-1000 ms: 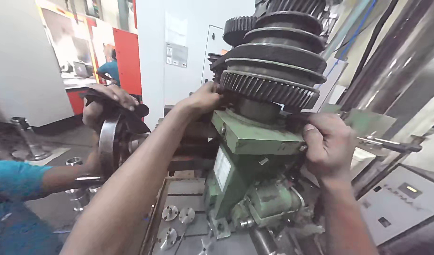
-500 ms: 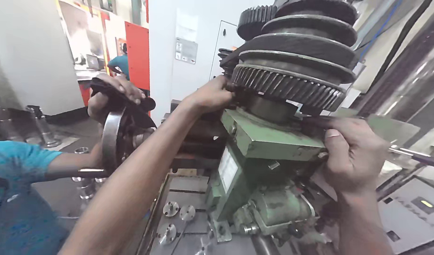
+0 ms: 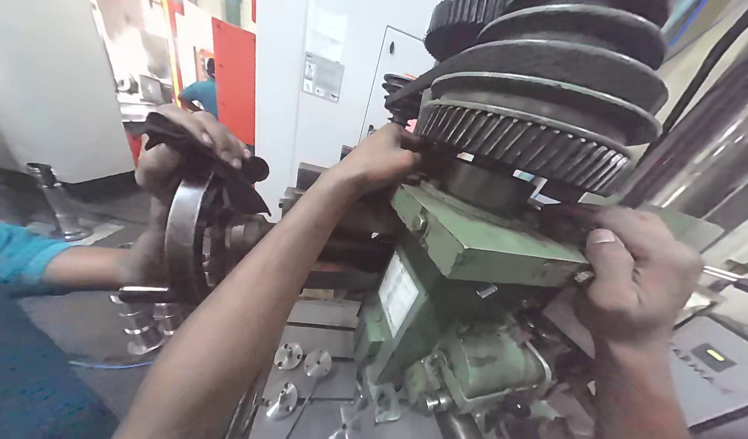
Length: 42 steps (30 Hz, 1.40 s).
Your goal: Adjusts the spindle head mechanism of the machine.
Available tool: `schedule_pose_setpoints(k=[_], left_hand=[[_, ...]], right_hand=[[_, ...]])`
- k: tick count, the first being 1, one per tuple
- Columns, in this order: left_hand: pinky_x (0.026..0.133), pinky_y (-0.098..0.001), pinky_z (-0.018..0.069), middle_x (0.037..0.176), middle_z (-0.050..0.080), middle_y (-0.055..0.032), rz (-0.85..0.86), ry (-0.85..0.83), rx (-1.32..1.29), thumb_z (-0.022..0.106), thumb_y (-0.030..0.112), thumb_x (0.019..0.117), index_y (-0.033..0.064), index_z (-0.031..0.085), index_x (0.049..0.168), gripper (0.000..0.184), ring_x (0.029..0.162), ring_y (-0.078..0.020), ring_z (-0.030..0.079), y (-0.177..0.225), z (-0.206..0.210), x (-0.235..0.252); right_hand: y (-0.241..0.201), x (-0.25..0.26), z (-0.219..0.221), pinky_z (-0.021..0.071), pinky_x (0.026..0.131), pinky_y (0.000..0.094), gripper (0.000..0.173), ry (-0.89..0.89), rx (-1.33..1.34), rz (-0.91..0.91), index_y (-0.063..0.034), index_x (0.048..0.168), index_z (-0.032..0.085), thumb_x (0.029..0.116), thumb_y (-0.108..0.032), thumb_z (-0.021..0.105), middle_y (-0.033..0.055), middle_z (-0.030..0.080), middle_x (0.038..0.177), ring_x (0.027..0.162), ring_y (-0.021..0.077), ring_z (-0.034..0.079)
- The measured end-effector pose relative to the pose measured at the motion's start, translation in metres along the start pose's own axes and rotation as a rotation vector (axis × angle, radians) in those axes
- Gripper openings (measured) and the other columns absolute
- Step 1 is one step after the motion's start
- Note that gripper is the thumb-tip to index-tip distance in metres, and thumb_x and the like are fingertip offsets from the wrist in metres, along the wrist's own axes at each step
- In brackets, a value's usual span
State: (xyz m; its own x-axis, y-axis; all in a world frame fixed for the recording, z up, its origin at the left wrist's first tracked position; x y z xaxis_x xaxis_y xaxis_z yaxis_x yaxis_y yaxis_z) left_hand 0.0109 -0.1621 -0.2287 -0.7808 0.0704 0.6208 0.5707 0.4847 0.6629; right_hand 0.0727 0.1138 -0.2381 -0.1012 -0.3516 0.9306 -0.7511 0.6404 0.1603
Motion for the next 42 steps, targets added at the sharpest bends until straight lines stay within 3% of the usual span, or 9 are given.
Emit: schedule_pose_setpoints(k=[4,10,15,18,21,28,33,38,42], left_hand=[[0.063,-0.0243,0.0524,0.076,0.064,0.0043,0.025,-0.039,-0.029,0.050,0.007,0.0966,0.0096,0.066,0.088,0.019,0.068,-0.0016,0.061,0.002,0.003,0.000],[0.064,-0.0306,0.0535,0.076,0.069,0.0025,-0.023,0.065,0.031,0.066,0.012,0.0938,0.0110,0.076,0.089,0.011,0.066,-0.0047,0.063,-0.009,-0.009,0.005],[0.065,-0.0214,0.0533,0.076,0.062,0.0044,-0.019,-0.049,-0.172,0.044,0.008,0.1045,0.0081,0.064,0.089,0.026,0.069,-0.0017,0.061,-0.003,-0.002,-0.001],[0.067,-0.0233,0.0500,0.082,0.066,0.0027,-0.003,-0.044,-0.093,0.052,0.008,0.1024,0.0057,0.073,0.102,0.021,0.071,-0.0018,0.059,-0.006,-0.006,0.002],[0.065,-0.0322,0.0509,0.077,0.068,0.0030,-0.029,0.024,0.033,0.066,0.020,0.0977,0.0129,0.074,0.090,0.013,0.069,-0.0059,0.062,-0.013,-0.013,0.007],[0.068,-0.0341,0.0501,0.083,0.068,0.0009,0.004,0.021,0.075,0.069,0.020,0.0957,0.0116,0.074,0.094,0.010,0.072,-0.0082,0.061,-0.012,-0.012,0.009],[0.064,-0.0415,0.0499,0.076,0.067,-0.0007,-0.025,0.075,0.067,0.073,0.023,0.0892,0.0135,0.073,0.085,0.011,0.069,-0.0133,0.062,-0.016,-0.012,0.011],[0.066,-0.0323,0.0526,0.079,0.064,0.0005,0.001,-0.049,-0.088,0.056,0.024,0.1014,0.0099,0.067,0.089,0.022,0.071,-0.0081,0.062,-0.008,-0.005,0.005],[0.075,-0.0330,0.0572,0.090,0.069,-0.0026,0.032,-0.074,-0.071,0.052,0.013,0.0998,0.0065,0.071,0.098,0.020,0.081,-0.0084,0.067,-0.007,-0.002,0.004]], right_hand=[[0.001,-0.002,0.001,0.0492,0.095,0.0465,0.050,-0.006,0.021,-0.008,0.0008,0.111,0.073,0.1036,-0.025,0.031,0.0196,0.072,0.109,0.106,0.0290,0.066],[0.002,-0.001,0.002,0.0487,0.099,0.0445,0.052,-0.019,0.054,-0.021,-0.0003,0.113,0.074,0.1054,-0.028,0.030,0.0177,0.073,0.112,0.109,0.0266,0.066],[0.004,-0.001,0.003,0.0488,0.099,0.0443,0.052,-0.017,0.055,-0.005,0.0028,0.110,0.073,0.1039,-0.026,0.030,0.0202,0.073,0.112,0.109,0.0279,0.066],[0.007,-0.003,0.003,0.0494,0.099,0.0442,0.053,-0.012,0.064,-0.009,0.0038,0.110,0.072,0.1058,-0.028,0.031,0.0212,0.073,0.111,0.109,0.0277,0.066],[0.009,-0.002,0.002,0.0508,0.095,0.0426,0.051,-0.005,0.073,-0.039,0.0074,0.105,0.070,0.1050,-0.027,0.032,0.0229,0.071,0.105,0.104,0.0252,0.067],[0.007,-0.003,0.003,0.0502,0.100,0.0352,0.051,-0.018,0.132,-0.048,0.0082,0.110,0.069,0.1057,-0.025,0.031,0.0189,0.072,0.110,0.110,0.0157,0.066],[0.009,-0.001,0.003,0.0512,0.099,0.0341,0.048,-0.024,0.172,-0.059,0.0074,0.107,0.069,0.1044,-0.022,0.032,0.0152,0.072,0.109,0.108,0.0126,0.066],[0.009,-0.001,0.002,0.0511,0.098,0.0333,0.047,-0.015,0.190,-0.053,0.0047,0.103,0.070,0.1046,-0.026,0.034,0.0099,0.073,0.106,0.107,0.0083,0.065],[0.006,0.000,0.003,0.0500,0.099,0.0314,0.048,-0.015,0.189,-0.036,0.0044,0.102,0.070,0.1052,-0.027,0.034,0.0077,0.073,0.106,0.107,0.0065,0.065]])
Point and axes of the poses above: each hand's wrist, its own x-axis towards the middle knuckle, its own z-axis out of the palm, y = z × x, the point moved 9 cm from there along x, towards the middle knuckle
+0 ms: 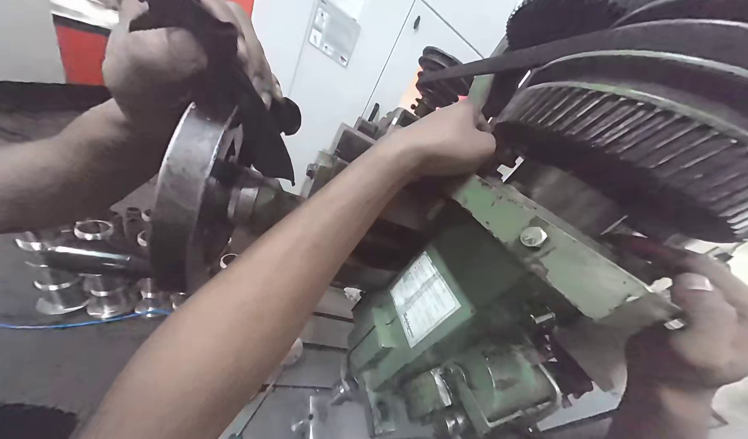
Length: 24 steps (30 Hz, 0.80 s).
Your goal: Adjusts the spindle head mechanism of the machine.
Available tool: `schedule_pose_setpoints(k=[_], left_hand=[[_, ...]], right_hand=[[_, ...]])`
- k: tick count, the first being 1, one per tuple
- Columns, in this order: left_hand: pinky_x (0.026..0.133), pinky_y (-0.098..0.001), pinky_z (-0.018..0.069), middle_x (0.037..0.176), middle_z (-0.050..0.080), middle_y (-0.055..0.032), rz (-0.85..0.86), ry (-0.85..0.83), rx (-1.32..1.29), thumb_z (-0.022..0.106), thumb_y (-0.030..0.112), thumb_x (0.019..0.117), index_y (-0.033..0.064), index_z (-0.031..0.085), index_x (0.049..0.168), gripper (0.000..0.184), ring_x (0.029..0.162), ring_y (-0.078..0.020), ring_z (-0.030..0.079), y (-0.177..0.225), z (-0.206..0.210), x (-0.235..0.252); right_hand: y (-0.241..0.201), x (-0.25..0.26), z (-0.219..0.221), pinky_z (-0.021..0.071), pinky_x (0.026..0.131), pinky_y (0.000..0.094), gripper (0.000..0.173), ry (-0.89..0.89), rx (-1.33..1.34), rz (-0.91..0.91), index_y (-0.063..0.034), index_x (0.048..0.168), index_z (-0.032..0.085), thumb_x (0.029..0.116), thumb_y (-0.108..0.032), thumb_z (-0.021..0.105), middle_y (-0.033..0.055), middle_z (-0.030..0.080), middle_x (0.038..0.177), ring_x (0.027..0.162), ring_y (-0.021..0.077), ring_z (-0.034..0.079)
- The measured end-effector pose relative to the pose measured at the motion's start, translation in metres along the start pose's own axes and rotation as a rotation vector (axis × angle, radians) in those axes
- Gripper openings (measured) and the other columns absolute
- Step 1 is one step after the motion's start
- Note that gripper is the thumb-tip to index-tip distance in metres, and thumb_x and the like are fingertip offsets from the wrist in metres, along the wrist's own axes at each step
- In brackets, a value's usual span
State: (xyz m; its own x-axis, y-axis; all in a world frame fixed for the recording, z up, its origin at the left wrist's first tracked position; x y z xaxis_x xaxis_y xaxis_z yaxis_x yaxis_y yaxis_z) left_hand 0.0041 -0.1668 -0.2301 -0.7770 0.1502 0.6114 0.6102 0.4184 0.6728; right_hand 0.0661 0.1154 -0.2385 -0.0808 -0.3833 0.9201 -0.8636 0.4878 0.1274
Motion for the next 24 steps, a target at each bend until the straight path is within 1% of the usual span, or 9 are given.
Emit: schedule_pose_setpoints(k=[2,5,8,9,12,14,18,20,24], left_hand=[[0.078,-0.0372,0.0576,0.094,0.072,-0.0040,-0.026,0.020,0.061,0.057,0.015,0.0973,0.0077,0.073,0.102,0.017,0.084,-0.0110,0.069,-0.001,0.000,0.001],[0.066,-0.0378,0.0488,0.082,0.064,-0.0022,-0.057,0.034,0.127,0.060,0.018,0.0969,0.0102,0.068,0.093,0.012,0.073,-0.0123,0.061,0.000,-0.001,-0.001],[0.064,-0.0371,0.0471,0.080,0.062,-0.0012,-0.042,0.021,0.122,0.061,0.022,0.0972,0.0103,0.066,0.091,0.014,0.071,-0.0115,0.058,0.002,-0.002,-0.003],[0.063,-0.0380,0.0466,0.080,0.062,-0.0020,-0.035,0.026,0.107,0.060,0.023,0.0968,0.0096,0.066,0.091,0.016,0.071,-0.0124,0.058,0.002,-0.003,-0.004],[0.066,-0.0406,0.0480,0.083,0.064,-0.0027,-0.036,0.031,0.063,0.058,0.028,0.0978,0.0097,0.068,0.094,0.021,0.074,-0.0134,0.060,0.000,-0.006,-0.005],[0.066,-0.0417,0.0483,0.083,0.063,-0.0042,-0.016,0.033,0.081,0.058,0.028,0.0992,0.0088,0.068,0.095,0.022,0.074,-0.0151,0.060,0.000,-0.007,-0.006],[0.063,-0.0402,0.0475,0.080,0.062,-0.0042,-0.020,0.017,0.098,0.059,0.025,0.0991,0.0091,0.066,0.090,0.020,0.070,-0.0153,0.059,0.002,-0.006,-0.007],[0.060,-0.0389,0.0441,0.077,0.059,-0.0030,-0.016,-0.001,0.093,0.057,0.023,0.0997,0.0099,0.063,0.084,0.022,0.068,-0.0145,0.056,0.004,-0.004,-0.008],[0.063,-0.0376,0.0443,0.080,0.058,-0.0019,-0.040,-0.047,0.055,0.050,0.025,0.1031,0.0111,0.063,0.090,0.023,0.071,-0.0127,0.056,0.006,0.000,-0.011]], right_hand=[[0.000,0.000,0.001,0.0512,0.099,0.0321,0.049,-0.011,0.009,0.002,0.0039,0.104,0.070,0.1059,-0.028,0.033,0.0077,0.073,0.108,0.108,0.0074,0.065],[0.000,0.001,0.001,0.0531,0.098,0.0308,0.048,-0.007,0.032,0.015,0.0038,0.106,0.070,0.1057,-0.027,0.033,0.0057,0.073,0.109,0.106,0.0054,0.066],[0.000,-0.001,-0.001,0.0531,0.099,0.0319,0.046,-0.003,0.022,-0.006,0.0034,0.106,0.070,0.1043,-0.021,0.031,0.0047,0.073,0.109,0.108,0.0056,0.067],[0.002,-0.001,-0.002,0.0530,0.099,0.0335,0.045,0.001,0.016,-0.016,0.0050,0.104,0.069,0.1034,-0.019,0.031,0.0069,0.074,0.108,0.108,0.0077,0.067],[0.001,-0.002,-0.002,0.0526,0.098,0.0299,0.046,-0.005,-0.019,-0.022,0.0057,0.102,0.069,0.1027,-0.018,0.030,0.0063,0.073,0.105,0.106,0.0051,0.066],[-0.002,-0.002,-0.002,0.0533,0.096,0.0272,0.046,-0.002,-0.001,-0.019,0.0031,0.103,0.070,0.1040,-0.020,0.031,0.0018,0.074,0.105,0.104,0.0022,0.067],[-0.001,-0.002,-0.002,0.0542,0.095,0.0257,0.040,0.006,0.057,0.005,-0.0082,0.106,0.071,0.1044,-0.024,0.034,-0.0095,0.073,0.105,0.103,-0.0010,0.066],[0.000,-0.005,-0.004,0.0533,0.097,0.0267,0.039,0.003,0.054,0.017,-0.0084,0.109,0.070,0.1041,-0.023,0.034,-0.0098,0.073,0.107,0.105,-0.0006,0.066],[0.001,-0.007,-0.006,0.0537,0.097,0.0276,0.036,0.033,0.070,0.025,-0.0099,0.110,0.069,0.1025,-0.021,0.036,-0.0108,0.074,0.107,0.106,0.0005,0.067]])
Point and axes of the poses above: each hand's wrist, its own x-axis towards the middle knuckle, its own z-axis out of the palm, y = z × x, the point moved 9 cm from there along x, towards the middle knuckle
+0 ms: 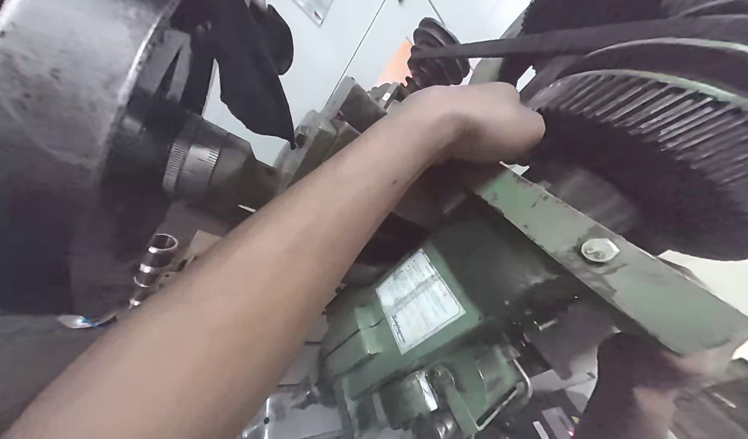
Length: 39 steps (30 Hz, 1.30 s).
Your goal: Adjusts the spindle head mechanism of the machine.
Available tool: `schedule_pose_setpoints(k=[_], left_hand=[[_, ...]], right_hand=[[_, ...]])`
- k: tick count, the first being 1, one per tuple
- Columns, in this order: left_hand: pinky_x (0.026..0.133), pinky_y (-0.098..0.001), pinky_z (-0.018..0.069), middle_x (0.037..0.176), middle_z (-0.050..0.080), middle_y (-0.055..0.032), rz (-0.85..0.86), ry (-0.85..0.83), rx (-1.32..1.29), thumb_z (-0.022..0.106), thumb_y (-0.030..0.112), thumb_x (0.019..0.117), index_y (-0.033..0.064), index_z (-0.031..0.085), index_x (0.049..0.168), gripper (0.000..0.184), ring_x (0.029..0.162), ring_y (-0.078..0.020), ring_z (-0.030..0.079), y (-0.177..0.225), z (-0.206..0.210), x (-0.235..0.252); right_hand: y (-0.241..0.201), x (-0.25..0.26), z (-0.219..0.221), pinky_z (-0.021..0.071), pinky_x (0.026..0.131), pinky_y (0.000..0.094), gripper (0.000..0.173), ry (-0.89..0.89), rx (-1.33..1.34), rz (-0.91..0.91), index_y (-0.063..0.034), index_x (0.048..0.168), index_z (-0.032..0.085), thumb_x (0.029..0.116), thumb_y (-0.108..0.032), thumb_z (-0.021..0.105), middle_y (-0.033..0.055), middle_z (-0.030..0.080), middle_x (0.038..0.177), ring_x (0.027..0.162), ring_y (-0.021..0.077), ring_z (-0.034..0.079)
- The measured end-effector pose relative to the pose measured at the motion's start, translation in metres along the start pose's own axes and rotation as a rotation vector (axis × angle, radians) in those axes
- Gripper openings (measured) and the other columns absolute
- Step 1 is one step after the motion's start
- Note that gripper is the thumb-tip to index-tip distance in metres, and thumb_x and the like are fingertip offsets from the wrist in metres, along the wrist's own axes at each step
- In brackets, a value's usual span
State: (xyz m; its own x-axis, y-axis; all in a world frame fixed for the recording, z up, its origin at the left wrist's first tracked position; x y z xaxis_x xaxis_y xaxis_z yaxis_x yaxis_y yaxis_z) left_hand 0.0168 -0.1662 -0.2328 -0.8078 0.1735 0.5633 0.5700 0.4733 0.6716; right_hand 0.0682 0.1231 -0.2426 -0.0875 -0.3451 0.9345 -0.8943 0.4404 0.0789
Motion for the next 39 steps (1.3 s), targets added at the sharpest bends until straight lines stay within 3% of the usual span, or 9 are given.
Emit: schedule_pose_setpoints(k=[3,11,13,17,21,24,27,32,39], left_hand=[[0.063,-0.0380,0.0447,0.082,0.057,-0.0026,-0.004,-0.002,-0.014,0.049,0.027,0.1038,0.0107,0.063,0.095,0.023,0.072,-0.0132,0.055,-0.001,0.001,0.000],[0.070,-0.0502,0.0497,0.090,0.068,-0.0075,-0.067,0.205,0.087,0.069,0.029,0.0925,0.0110,0.072,0.097,0.018,0.082,-0.0220,0.064,-0.007,-0.014,0.008],[0.068,-0.0476,0.0490,0.086,0.067,-0.0050,-0.031,0.221,0.068,0.071,0.025,0.0898,0.0124,0.071,0.093,0.013,0.078,-0.0193,0.063,-0.005,-0.014,0.009],[0.059,-0.0294,0.0486,0.079,0.062,0.0019,0.051,0.173,-0.124,0.059,0.021,0.0977,0.0124,0.067,0.107,0.015,0.065,-0.0060,0.058,-0.002,-0.010,0.004],[0.066,-0.0308,0.0519,0.086,0.064,-0.0011,0.044,0.138,-0.087,0.060,0.015,0.0967,0.0090,0.063,0.118,0.022,0.073,-0.0077,0.062,-0.003,-0.008,0.005],[0.061,-0.0289,0.0512,0.077,0.066,0.0007,0.021,0.178,-0.025,0.067,0.011,0.0925,0.0103,0.068,0.096,0.004,0.066,-0.0066,0.061,-0.004,-0.011,0.007],[0.059,-0.0359,0.0469,0.073,0.064,0.0013,-0.017,0.237,0.036,0.069,0.016,0.0901,0.0144,0.070,0.084,0.007,0.064,-0.0099,0.058,-0.006,-0.015,0.007],[0.061,-0.0401,0.0490,0.076,0.066,0.0001,-0.003,0.282,0.002,0.069,0.014,0.0882,0.0149,0.069,0.087,0.002,0.068,-0.0127,0.061,-0.010,-0.016,0.008],[0.061,-0.0389,0.0548,0.078,0.067,-0.0032,0.025,0.333,-0.104,0.078,0.011,0.0814,0.0126,0.058,0.095,0.024,0.067,-0.0148,0.065,-0.014,-0.017,0.013]], right_hand=[[-0.001,0.001,0.001,0.0545,0.096,0.0291,0.036,0.005,0.028,-0.018,-0.0101,0.108,0.070,0.1026,-0.022,0.037,-0.0082,0.074,0.106,0.105,0.0036,0.068],[-0.003,0.000,0.002,0.0540,0.096,0.0261,0.037,0.031,0.013,-0.018,-0.0138,0.106,0.072,0.1018,-0.018,0.035,-0.0117,0.074,0.108,0.106,0.0007,0.067],[-0.005,0.003,0.004,0.0538,0.097,0.0265,0.040,0.008,0.015,-0.030,-0.0129,0.109,0.073,0.1036,-0.021,0.034,-0.0106,0.074,0.110,0.107,0.0015,0.067],[-0.006,0.005,0.007,0.0537,0.098,0.0285,0.039,-0.029,0.012,-0.063,-0.0120,0.110,0.071,0.1053,-0.024,0.034,-0.0085,0.074,0.112,0.110,0.0030,0.066],[-0.006,0.006,0.007,0.0547,0.098,0.0309,0.044,-0.037,-0.004,-0.062,-0.0053,0.109,0.072,0.1055,-0.024,0.032,-0.0020,0.074,0.111,0.108,0.0064,0.068],[-0.005,0.007,0.008,0.0547,0.098,0.0314,0.046,-0.037,-0.006,-0.042,-0.0033,0.109,0.072,0.1062,-0.025,0.031,0.0002,0.074,0.112,0.108,0.0075,0.067],[-0.006,0.007,0.009,0.0549,0.096,0.0308,0.046,-0.031,0.011,-0.038,-0.0062,0.109,0.072,0.1073,-0.029,0.032,-0.0022,0.074,0.112,0.107,0.0064,0.067],[-0.007,0.008,0.009,0.0535,0.097,0.0318,0.049,-0.036,-0.020,-0.054,-0.0051,0.107,0.072,0.1076,-0.030,0.030,-0.0011,0.074,0.111,0.108,0.0065,0.066],[-0.007,0.008,0.008,0.0525,0.097,0.0309,0.049,-0.023,-0.049,-0.052,-0.0034,0.105,0.072,0.1066,-0.028,0.029,-0.0003,0.074,0.108,0.107,0.0049,0.066]])
Point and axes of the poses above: each hand's wrist, its own x-axis towards the middle knuckle, its own z-axis out of the palm, y = z × x, the point moved 9 cm from there along x, towards the middle knuckle
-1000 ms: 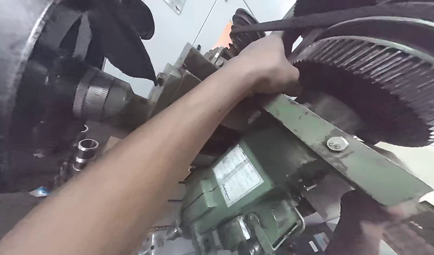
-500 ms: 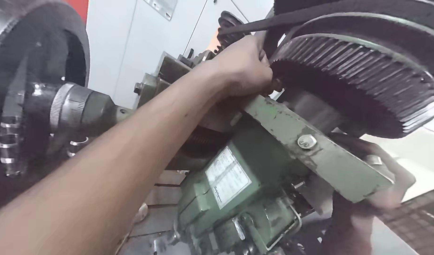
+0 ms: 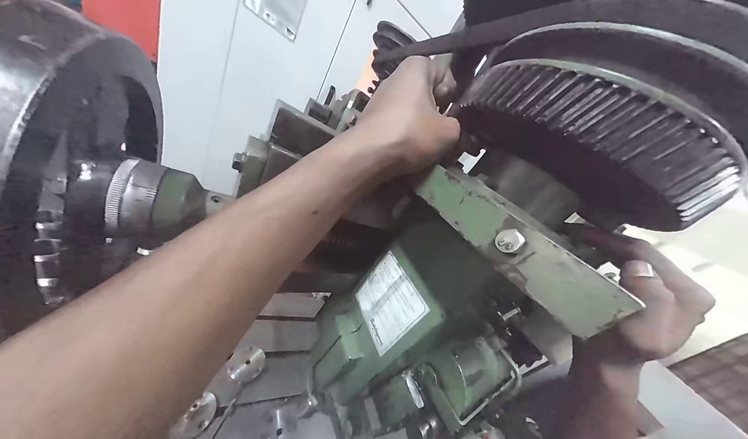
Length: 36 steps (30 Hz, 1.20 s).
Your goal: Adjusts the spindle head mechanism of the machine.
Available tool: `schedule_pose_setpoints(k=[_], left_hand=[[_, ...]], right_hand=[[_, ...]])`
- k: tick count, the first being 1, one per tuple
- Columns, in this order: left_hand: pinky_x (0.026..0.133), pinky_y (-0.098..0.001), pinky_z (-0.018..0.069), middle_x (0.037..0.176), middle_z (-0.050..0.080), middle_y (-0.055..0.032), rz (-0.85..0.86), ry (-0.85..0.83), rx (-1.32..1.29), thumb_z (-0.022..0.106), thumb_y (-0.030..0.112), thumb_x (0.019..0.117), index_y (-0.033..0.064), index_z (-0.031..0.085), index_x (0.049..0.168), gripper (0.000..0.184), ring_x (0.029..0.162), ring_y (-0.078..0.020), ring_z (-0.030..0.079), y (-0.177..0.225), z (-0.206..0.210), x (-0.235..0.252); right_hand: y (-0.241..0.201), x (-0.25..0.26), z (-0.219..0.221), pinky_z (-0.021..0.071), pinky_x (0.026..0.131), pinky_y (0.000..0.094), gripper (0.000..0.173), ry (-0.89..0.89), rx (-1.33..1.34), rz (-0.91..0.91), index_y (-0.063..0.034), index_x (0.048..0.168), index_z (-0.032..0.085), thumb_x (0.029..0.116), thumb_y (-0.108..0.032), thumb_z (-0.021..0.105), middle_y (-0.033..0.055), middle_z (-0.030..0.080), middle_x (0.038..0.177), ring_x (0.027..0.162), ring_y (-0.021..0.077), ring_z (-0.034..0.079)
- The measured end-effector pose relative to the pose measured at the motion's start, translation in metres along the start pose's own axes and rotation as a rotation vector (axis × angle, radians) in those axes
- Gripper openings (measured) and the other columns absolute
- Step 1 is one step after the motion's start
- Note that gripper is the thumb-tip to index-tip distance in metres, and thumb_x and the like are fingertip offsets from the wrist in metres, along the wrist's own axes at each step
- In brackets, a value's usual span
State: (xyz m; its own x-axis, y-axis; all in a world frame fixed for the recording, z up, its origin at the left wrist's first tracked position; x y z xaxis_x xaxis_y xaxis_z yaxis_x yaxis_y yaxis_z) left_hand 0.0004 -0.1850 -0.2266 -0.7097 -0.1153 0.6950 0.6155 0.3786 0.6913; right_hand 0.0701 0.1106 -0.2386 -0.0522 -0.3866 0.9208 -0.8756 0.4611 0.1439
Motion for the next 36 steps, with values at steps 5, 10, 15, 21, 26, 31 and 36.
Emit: schedule_pose_setpoints(k=[5,10,15,21,26,31,36], left_hand=[[0.058,-0.0341,0.0492,0.075,0.059,-0.0017,0.075,0.014,-0.039,0.069,0.005,0.0857,0.0121,0.055,0.084,0.016,0.065,-0.0118,0.058,0.005,-0.001,0.004],[0.061,-0.0275,0.0517,0.078,0.062,-0.0010,0.035,-0.112,-0.128,0.058,0.007,0.0927,0.0090,0.058,0.091,0.003,0.067,-0.0069,0.062,0.008,0.008,-0.002],[0.066,-0.0396,0.0564,0.081,0.067,-0.0041,-0.027,-0.217,0.138,0.065,0.023,0.0930,0.0091,0.066,0.092,0.014,0.071,-0.0139,0.066,0.002,0.013,0.000],[0.073,-0.0306,0.0594,0.084,0.075,0.0003,-0.025,-0.219,0.173,0.072,0.016,0.0948,0.0114,0.076,0.093,0.006,0.074,-0.0068,0.070,0.006,0.014,-0.004],[0.064,-0.0360,0.0568,0.074,0.072,-0.0003,-0.033,-0.109,0.207,0.076,0.019,0.0902,0.0130,0.074,0.079,0.013,0.066,-0.0094,0.068,0.005,0.008,-0.003],[0.067,-0.0364,0.0578,0.077,0.072,-0.0001,-0.032,-0.138,0.184,0.073,0.013,0.0907,0.0123,0.073,0.084,0.007,0.068,-0.0096,0.068,0.005,0.008,-0.002],[0.061,-0.0224,0.0541,0.076,0.071,-0.0055,0.277,-0.272,0.149,0.061,0.002,0.0966,-0.0006,0.071,0.089,0.013,0.066,-0.0059,0.066,0.039,0.022,-0.020]], right_hand=[[0.000,0.001,0.000,0.0531,0.097,0.0295,0.047,0.024,0.010,0.023,-0.0031,0.104,0.072,0.1052,-0.025,0.030,-0.0017,0.074,0.108,0.106,0.0036,0.066],[0.002,-0.001,-0.002,0.0509,0.100,0.0338,0.051,0.020,-0.014,-0.013,0.0014,0.102,0.071,0.1071,-0.028,0.030,0.0053,0.073,0.106,0.108,0.0080,0.066],[0.003,-0.003,-0.003,0.0498,0.101,0.0352,0.058,0.011,-0.108,0.023,0.0038,0.106,0.072,0.1085,-0.034,0.028,0.0129,0.074,0.108,0.109,0.0127,0.066],[0.001,-0.003,-0.003,0.0483,0.102,0.0389,0.056,0.028,-0.126,0.012,0.0022,0.105,0.073,0.1075,-0.030,0.028,0.0144,0.075,0.109,0.111,0.0193,0.066],[-0.001,0.000,0.000,0.0509,0.095,0.0397,0.054,0.054,-0.143,0.044,-0.0008,0.103,0.074,0.1035,-0.026,0.027,0.0128,0.075,0.104,0.105,0.0195,0.068],[-0.001,-0.001,-0.003,0.0500,0.095,0.0415,0.051,0.095,-0.185,0.018,-0.0008,0.101,0.075,0.1032,-0.024,0.029,0.0141,0.075,0.103,0.104,0.0227,0.067],[-0.006,0.000,-0.006,0.0487,0.097,0.0443,0.049,0.069,-0.183,-0.010,-0.0014,0.103,0.075,0.1049,-0.028,0.034,0.0145,0.075,0.108,0.105,0.0252,0.067]])
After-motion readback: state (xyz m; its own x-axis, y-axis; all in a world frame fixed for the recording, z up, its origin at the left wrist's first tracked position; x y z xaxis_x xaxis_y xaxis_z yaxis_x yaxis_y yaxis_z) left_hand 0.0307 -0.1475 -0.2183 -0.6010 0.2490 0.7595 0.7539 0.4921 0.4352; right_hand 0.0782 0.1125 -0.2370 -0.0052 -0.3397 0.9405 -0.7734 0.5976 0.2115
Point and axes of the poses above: each hand's wrist, its own x-axis towards the middle knuckle, its own z-axis out of the palm, y = z × x, the point moved 9 cm from there along x, towards the middle knuckle
